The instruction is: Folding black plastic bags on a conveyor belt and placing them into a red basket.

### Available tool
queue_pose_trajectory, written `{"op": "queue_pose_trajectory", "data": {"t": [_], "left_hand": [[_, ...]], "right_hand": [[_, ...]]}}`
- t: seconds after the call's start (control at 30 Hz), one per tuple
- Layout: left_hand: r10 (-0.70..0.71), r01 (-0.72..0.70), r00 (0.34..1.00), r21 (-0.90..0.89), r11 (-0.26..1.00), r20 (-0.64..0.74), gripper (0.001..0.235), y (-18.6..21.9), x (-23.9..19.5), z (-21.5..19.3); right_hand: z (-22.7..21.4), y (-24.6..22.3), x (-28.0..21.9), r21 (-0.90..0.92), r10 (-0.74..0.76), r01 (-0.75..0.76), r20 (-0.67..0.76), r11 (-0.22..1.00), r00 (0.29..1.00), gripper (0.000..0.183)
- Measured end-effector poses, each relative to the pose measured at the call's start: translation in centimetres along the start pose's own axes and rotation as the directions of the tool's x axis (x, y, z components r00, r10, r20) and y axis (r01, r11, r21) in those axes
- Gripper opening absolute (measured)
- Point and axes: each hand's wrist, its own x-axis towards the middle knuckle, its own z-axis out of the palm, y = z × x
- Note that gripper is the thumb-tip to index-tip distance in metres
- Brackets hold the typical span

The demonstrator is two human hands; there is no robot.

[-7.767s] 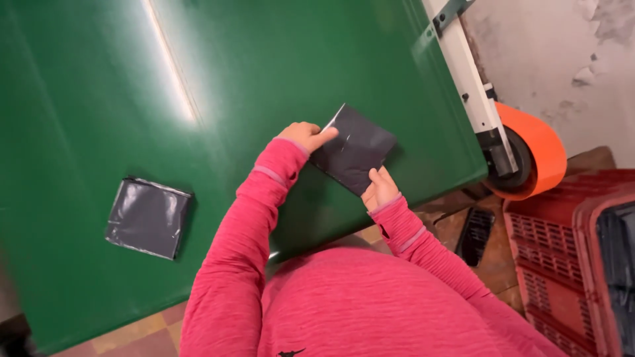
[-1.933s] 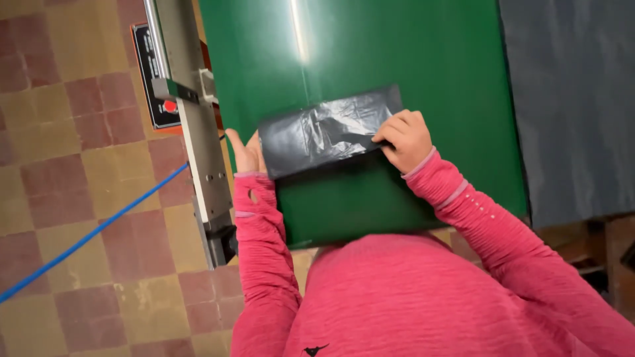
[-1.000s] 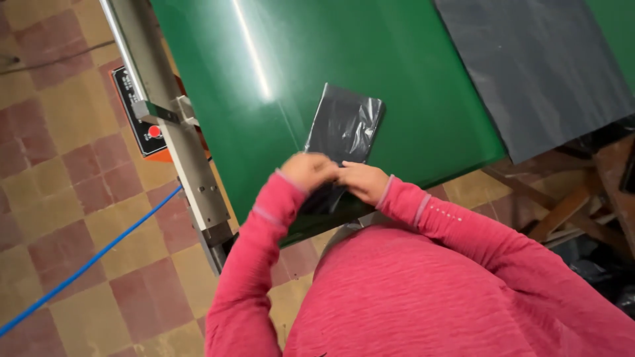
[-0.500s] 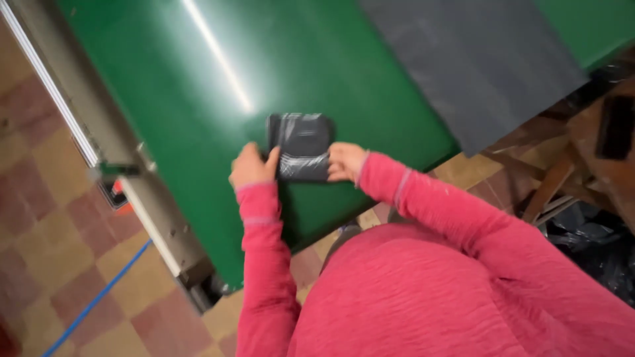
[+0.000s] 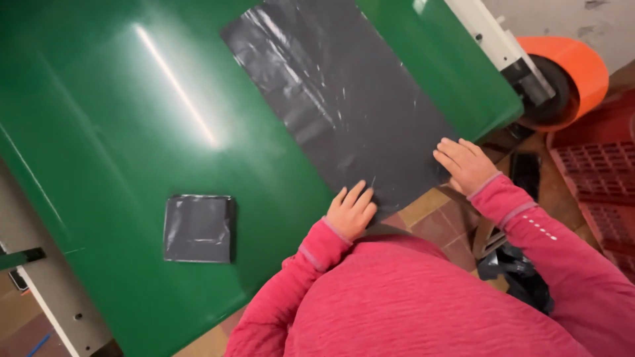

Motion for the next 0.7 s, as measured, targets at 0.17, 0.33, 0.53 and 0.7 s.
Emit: {"op": "queue_pose_trajectory", "data": {"t": [0.17,0.33,0.53,0.7], "left_hand": [[-0.272,0.517,0.853,-0.66,0.545,0.445,0.014,-1.7,3.3,-7.4],[-0.717,0.54,0.675,-0.778,0.322,0.171,0.017,-9.9,7.1,-8.3],[-0.853,0.646,0.5,-0.593,0.481,-0.147,0.028,-27.5,8.6,2.4],[-0.923,0.896,0.38,-0.23,0.381,-0.049,0.035,-32.1,7.9,6.5]], "right_hand": [[-1.0,6.1,1.8,0.313,0.043,-0.127,0.26,0.941,0.965,0.028],[-7.4,7.2,17.1,0.707,-0.05,0.129,-0.132,0.696,0.99,0.013],[3.1,9.2,37.6,0.625,-0.029,0.215,-0.294,0.751,0.955,0.014],[7.6,8.4,44.7,0.423,-0.151,0.204,-0.155,0.883,0.976,0.007]]}}
